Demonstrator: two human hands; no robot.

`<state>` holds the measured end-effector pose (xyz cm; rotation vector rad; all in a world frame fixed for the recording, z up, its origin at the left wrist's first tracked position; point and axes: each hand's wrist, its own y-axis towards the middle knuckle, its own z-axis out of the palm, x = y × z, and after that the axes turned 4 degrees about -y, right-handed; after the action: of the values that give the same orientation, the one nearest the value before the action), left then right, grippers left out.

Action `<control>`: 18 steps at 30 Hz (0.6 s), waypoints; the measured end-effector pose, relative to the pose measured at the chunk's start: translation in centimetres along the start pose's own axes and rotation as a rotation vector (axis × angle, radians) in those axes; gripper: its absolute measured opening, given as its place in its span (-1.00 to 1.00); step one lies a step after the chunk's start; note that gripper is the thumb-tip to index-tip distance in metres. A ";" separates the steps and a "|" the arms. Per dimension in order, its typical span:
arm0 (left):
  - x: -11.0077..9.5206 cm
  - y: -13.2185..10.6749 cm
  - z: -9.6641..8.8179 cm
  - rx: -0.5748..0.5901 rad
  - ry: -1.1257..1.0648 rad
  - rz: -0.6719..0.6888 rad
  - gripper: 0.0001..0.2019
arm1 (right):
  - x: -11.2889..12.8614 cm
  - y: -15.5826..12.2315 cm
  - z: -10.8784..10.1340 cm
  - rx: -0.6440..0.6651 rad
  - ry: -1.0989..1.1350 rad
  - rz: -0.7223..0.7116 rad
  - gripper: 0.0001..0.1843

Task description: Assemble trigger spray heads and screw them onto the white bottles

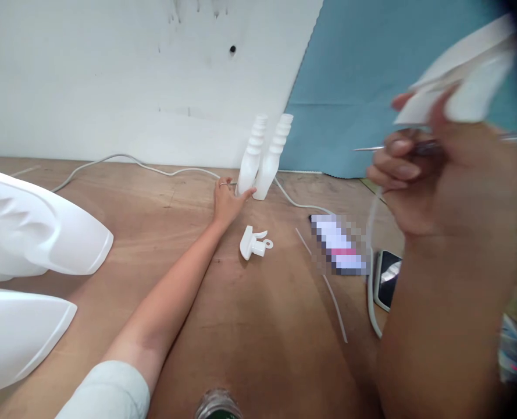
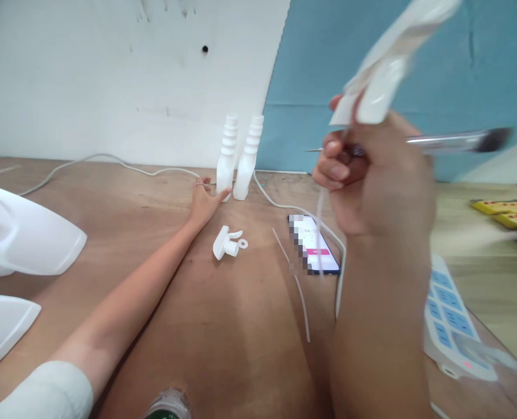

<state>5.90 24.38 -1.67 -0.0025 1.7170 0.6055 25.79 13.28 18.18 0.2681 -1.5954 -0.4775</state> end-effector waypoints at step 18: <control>-3.3 -3.7 -8.6 0.576 -0.950 -0.540 -0.21 | -9.2 -5.2 10.4 0.556 -0.510 0.042 -0.80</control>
<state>0.03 16.71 0.80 0.1926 0.8371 -0.2937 15.71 14.30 7.33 0.5625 -2.2166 -0.0525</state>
